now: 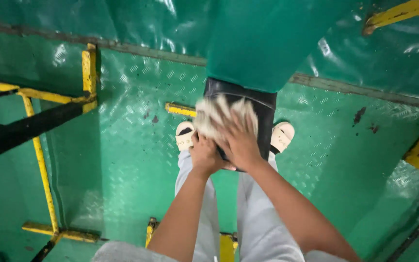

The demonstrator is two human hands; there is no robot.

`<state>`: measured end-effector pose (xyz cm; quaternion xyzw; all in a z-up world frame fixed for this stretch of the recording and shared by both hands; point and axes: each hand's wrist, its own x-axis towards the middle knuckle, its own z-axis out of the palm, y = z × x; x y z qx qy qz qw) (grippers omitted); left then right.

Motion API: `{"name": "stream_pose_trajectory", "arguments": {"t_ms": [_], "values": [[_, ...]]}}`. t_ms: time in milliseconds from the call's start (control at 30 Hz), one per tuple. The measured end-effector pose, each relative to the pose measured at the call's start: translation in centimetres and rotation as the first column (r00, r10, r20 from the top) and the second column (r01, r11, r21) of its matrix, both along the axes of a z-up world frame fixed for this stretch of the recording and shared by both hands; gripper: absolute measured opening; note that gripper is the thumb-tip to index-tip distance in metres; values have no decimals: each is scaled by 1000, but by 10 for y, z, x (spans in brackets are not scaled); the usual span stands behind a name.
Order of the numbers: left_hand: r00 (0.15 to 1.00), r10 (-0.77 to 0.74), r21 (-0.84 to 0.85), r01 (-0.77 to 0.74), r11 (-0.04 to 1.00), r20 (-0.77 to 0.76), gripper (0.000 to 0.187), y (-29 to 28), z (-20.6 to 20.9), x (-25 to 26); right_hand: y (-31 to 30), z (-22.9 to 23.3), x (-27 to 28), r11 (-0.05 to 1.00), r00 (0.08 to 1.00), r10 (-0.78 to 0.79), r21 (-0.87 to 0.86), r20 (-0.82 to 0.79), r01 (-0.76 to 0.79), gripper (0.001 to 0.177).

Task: Clean the benches and workout stations in a gym using a cloth and spray bottle.

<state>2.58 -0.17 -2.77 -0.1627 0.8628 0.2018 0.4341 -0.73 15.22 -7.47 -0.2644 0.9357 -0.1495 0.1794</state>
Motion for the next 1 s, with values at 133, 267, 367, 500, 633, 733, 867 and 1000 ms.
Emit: {"name": "stream_pose_trajectory", "arguments": {"t_ms": [133, 267, 367, 500, 633, 733, 867, 1000], "values": [[997, 59, 39, -57, 998, -47, 171, 0, 12, -8, 59, 15, -10, 959, 976, 177, -243, 127, -142, 57], [985, 145, 34, -142, 989, -89, 182, 3, 12, -10, 47, -12, 2, 910, 938, -330, -227, 105, 346, 56], [983, 101, 37, -97, 995, -153, 167, -3, -29, 18, -17, 33, 30, 863, 878, -479, 177, -10, 473, 70], [969, 30, 80, -11, 997, -245, 157, -9, -20, 13, -16, 74, 80, 897, 926, -377, 243, -19, 370, 64], [992, 58, 134, -42, 990, -113, 168, -10, -5, -5, 8, 50, 79, 785, 784, -615, 157, 87, 599, 71], [992, 70, 157, -53, 986, -108, 170, -15, -12, 6, 17, 40, 26, 556, 496, -814, 158, 303, 816, 70], [980, 63, 183, -28, 983, -190, 170, -16, -14, 9, 25, 38, 12, 348, 227, -867, 211, 443, 913, 69], [981, 66, 172, -34, 984, -182, 171, -14, -14, 5, 12, 15, 110, 244, 247, -925, -45, 289, 969, 66]]}}
